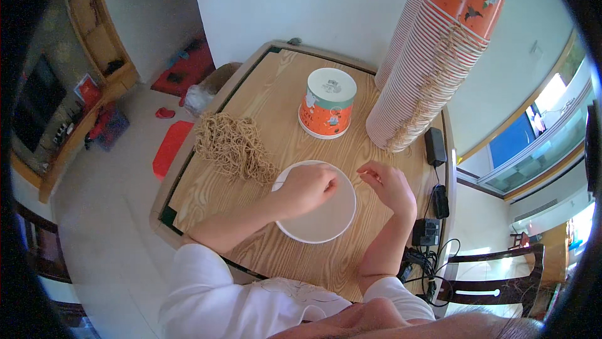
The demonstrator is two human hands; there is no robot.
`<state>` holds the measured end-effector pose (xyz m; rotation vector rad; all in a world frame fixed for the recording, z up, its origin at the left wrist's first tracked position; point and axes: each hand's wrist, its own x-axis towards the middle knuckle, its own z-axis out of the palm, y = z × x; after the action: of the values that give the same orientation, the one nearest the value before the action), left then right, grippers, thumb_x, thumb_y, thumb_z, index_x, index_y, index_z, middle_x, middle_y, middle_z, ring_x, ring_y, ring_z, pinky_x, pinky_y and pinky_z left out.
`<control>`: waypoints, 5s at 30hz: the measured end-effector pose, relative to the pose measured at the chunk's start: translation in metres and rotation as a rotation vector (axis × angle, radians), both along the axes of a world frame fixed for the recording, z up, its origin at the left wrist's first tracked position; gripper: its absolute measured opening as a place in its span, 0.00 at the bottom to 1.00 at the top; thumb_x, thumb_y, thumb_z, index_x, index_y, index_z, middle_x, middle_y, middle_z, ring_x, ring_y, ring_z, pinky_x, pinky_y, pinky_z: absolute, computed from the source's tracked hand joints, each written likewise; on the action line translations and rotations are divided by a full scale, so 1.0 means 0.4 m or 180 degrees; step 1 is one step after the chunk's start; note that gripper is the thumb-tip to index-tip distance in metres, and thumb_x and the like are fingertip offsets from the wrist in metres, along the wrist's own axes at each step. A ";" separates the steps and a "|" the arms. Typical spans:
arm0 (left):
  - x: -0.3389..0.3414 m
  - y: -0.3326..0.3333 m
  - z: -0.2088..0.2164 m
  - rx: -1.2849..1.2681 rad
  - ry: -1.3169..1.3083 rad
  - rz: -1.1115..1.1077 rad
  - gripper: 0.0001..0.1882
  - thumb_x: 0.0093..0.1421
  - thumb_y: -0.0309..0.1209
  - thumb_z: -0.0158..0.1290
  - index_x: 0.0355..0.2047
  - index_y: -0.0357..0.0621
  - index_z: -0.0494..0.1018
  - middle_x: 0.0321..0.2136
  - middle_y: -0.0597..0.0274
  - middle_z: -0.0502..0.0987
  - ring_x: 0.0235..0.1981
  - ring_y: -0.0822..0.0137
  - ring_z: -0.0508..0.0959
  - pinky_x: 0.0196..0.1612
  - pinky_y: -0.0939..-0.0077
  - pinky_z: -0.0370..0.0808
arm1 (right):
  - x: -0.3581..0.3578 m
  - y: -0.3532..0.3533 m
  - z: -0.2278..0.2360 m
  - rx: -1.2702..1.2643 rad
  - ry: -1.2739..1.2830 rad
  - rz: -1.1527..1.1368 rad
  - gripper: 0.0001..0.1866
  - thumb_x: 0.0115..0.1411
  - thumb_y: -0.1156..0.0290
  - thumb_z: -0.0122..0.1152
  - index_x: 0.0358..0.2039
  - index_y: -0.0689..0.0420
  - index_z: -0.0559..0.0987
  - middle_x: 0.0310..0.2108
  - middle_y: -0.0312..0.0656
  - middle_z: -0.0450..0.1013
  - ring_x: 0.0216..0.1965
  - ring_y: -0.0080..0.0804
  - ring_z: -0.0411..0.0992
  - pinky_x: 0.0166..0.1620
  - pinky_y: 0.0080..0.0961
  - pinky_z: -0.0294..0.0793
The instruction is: Securing rubber bands around the rims of paper bowls.
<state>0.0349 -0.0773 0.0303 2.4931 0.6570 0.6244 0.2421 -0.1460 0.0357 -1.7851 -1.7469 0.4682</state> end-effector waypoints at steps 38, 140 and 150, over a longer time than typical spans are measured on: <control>0.072 0.005 -0.036 0.0179 0.0718 0.0206 0.06 0.52 0.30 0.53 0.27 0.40 0.75 0.25 0.50 0.76 0.29 0.51 0.77 0.33 0.57 0.73 | 0.000 0.027 -0.026 -0.0658 -0.0217 0.0382 0.12 0.49 0.67 0.61 0.37 0.49 0.80 0.29 0.43 0.77 0.33 0.38 0.76 0.38 0.32 0.74; 0.032 0.055 -0.025 0.0593 0.0867 0.0356 0.12 0.51 0.26 0.53 0.38 0.40 0.69 0.37 0.51 0.70 0.39 0.48 0.74 0.38 0.56 0.72 | -0.012 0.050 -0.059 -0.0104 -0.0050 -0.0209 0.07 0.53 0.72 0.57 0.33 0.58 0.77 0.25 0.45 0.76 0.27 0.36 0.75 0.32 0.28 0.72; -0.004 0.163 -0.089 -0.1933 0.0696 -0.0279 0.14 0.57 0.41 0.54 0.31 0.43 0.77 0.25 0.62 0.78 0.26 0.72 0.75 0.32 0.74 0.71 | -0.043 0.060 -0.055 -0.0248 0.0157 0.0073 0.06 0.54 0.73 0.56 0.32 0.61 0.76 0.24 0.44 0.75 0.27 0.31 0.75 0.32 0.25 0.73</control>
<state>0.0334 -0.0122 -0.0054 2.0121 0.6878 0.0884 0.2248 -0.1218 0.0135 -1.7933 -1.7384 0.5923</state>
